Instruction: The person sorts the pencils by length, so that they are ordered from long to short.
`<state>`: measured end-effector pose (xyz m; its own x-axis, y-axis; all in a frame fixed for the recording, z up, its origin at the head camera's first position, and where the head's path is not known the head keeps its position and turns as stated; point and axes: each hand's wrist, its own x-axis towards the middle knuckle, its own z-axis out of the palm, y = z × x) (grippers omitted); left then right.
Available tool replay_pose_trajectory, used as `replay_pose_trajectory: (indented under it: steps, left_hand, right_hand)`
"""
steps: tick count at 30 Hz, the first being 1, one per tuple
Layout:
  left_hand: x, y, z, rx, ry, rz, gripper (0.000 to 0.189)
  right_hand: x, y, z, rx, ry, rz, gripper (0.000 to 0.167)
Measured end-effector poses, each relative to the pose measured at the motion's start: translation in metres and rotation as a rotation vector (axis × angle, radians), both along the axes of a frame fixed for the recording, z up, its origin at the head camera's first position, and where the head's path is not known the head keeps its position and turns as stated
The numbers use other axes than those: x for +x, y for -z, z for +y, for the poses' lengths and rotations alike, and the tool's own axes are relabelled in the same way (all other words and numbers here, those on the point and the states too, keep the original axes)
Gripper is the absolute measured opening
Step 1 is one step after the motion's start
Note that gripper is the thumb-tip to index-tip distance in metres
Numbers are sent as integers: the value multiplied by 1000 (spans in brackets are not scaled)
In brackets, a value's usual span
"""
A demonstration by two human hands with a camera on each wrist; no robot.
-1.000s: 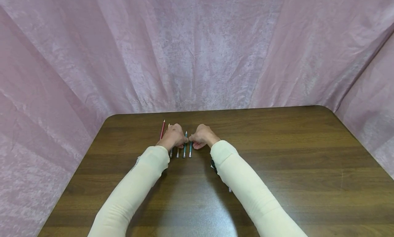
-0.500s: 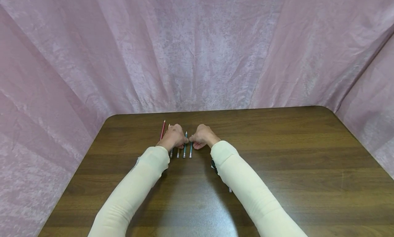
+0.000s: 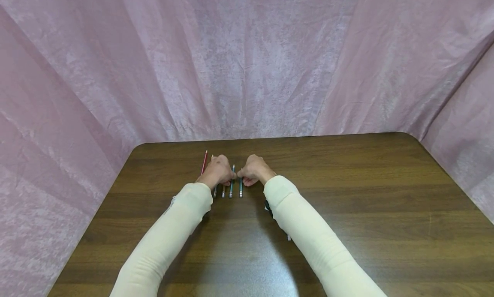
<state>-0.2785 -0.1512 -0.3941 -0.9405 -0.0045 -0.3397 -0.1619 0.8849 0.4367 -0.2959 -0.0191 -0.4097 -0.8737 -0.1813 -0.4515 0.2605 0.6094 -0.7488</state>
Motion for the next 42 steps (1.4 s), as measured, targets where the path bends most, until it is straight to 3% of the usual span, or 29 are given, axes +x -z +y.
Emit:
replay_pose_trajectory:
  steps: [14, 24, 34, 42]
  left_hand:
    - [1, -2, 0, -3, -10, 17, 21]
    - [-3, -5, -1, 8, -34, -21, 26]
    - [0, -9, -2, 15, -45, -20, 23]
    - [5, -11, -2, 49, -23, 15, 25]
  right_hand:
    - [2, 0, 4, -39, -4, -12, 19]
    - [8, -11, 17, -77, -30, 2, 19]
    - [10, -16, 39, -120, -63, 5, 15]
    - [15, -30, 64, -110, -107, 7, 20]
